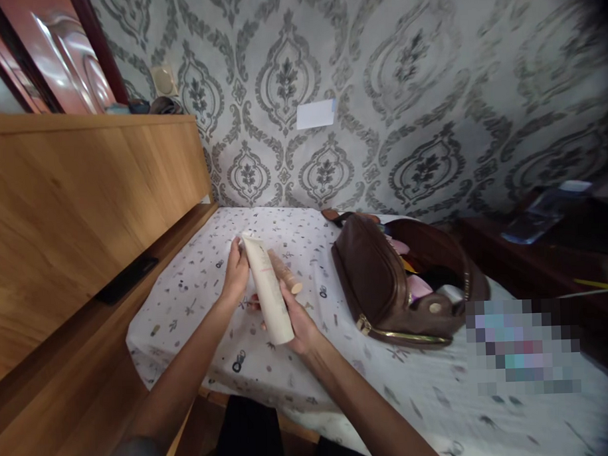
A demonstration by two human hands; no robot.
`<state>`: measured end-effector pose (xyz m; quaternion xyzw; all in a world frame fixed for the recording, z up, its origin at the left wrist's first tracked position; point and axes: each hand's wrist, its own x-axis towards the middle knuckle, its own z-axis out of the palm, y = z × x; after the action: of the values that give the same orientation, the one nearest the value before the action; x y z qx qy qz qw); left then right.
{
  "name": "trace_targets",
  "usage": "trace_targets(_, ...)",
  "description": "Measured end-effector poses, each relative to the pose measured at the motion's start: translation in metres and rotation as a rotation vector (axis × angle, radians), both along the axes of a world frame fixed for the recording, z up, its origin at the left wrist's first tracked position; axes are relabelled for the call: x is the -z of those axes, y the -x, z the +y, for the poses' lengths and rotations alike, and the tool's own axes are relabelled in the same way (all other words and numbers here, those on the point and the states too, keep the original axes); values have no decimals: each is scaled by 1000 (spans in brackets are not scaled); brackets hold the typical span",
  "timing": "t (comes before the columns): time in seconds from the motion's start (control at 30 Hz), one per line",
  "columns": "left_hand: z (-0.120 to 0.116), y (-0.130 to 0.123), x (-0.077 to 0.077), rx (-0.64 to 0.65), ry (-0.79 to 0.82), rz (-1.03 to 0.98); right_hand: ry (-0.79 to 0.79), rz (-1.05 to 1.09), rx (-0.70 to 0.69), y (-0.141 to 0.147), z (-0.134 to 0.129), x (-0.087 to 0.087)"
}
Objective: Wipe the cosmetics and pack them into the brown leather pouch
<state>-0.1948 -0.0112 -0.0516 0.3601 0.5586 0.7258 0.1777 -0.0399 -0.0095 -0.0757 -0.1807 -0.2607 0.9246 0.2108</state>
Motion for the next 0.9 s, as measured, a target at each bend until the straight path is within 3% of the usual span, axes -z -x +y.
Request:
trace_targets(0.13,2,-5,-11,37,-118,-190,-46,-6,42,3,-4,1)
trace_targets(0.33,-2,-17,-10,-29,-197,-149,-199,24,197,4,-4,1)
trace_targets(0.43,-6,-20,-6,-90,-148,12,-203,-7,252,4,-2,3)
trace_targets(0.53,-12,-22,-6,-85,-69,299,-210,-32,290,3,1,5)
trace_targets(0.73,-25,-31,-3,74,92,643,-149,50,396,7,9,13)
trace_targets(0.9,-43,-47,1,192,81,747,-27,61,347,9,17,15)
